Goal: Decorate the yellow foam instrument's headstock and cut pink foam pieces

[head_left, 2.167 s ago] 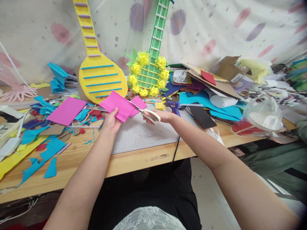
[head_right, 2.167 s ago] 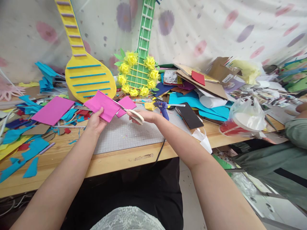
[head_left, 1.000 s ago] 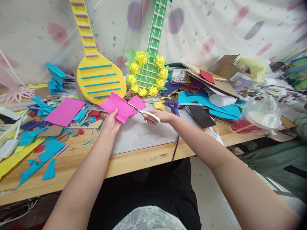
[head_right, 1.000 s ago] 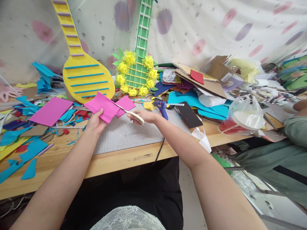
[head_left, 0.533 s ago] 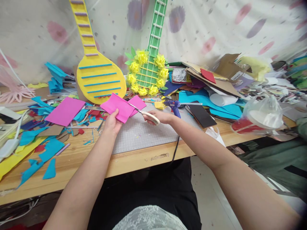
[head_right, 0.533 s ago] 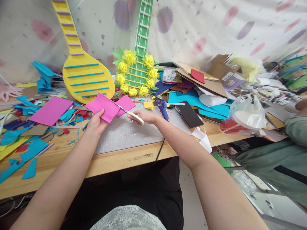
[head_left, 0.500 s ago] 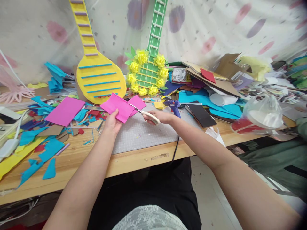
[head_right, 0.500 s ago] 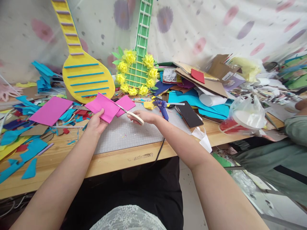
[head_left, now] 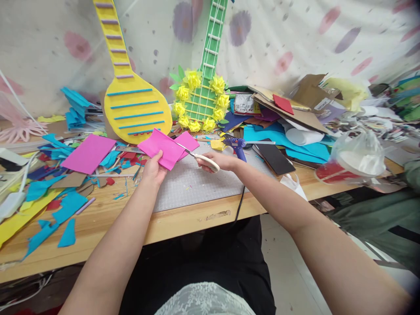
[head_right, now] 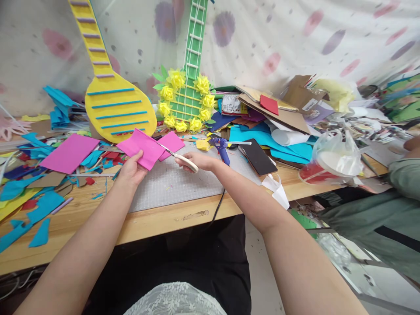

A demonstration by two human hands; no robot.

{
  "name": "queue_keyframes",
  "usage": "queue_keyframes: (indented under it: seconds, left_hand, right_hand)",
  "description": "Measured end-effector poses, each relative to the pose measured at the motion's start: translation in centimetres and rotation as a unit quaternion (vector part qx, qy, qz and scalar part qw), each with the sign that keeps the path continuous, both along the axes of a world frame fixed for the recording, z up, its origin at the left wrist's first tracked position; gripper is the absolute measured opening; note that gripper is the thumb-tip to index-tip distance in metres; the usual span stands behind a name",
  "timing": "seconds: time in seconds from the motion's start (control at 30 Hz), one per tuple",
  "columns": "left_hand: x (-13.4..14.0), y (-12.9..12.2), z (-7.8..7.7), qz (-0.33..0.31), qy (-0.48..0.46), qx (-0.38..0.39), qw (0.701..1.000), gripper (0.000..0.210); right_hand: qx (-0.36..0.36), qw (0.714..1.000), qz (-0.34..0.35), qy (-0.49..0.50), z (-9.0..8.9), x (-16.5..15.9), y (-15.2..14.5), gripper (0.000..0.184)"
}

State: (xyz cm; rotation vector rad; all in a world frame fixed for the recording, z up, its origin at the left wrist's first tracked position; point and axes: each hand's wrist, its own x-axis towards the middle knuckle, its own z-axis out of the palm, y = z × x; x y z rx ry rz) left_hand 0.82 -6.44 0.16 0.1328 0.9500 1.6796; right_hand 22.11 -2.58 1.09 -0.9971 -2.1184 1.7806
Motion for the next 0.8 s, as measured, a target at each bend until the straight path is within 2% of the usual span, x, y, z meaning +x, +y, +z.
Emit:
queue_keyframes:
  seconds: [0.3,0.53,0.8]
  left_hand:
    - [0.6,-0.3,-0.1,-0.032,0.006,0.022,0.999,0.029]
    - [1.4,-0.7,0.3,-0.026,0.018,-0.006,0.999,0.018]
    - [1.6,-0.8,0.4,-0.026,0.014,-0.011,1.000,0.020]
  right_hand:
    - [-0.057,0.996,0.058,0.029,0.0,-0.1,0.4,0.056]
    - [-0.048,0.997,0.040,0.040,-0.1,-0.8,0.7,0.057]
    - [-0.033,0.998,0.017,0.047,0.1,-1.1,0.6,0.053]
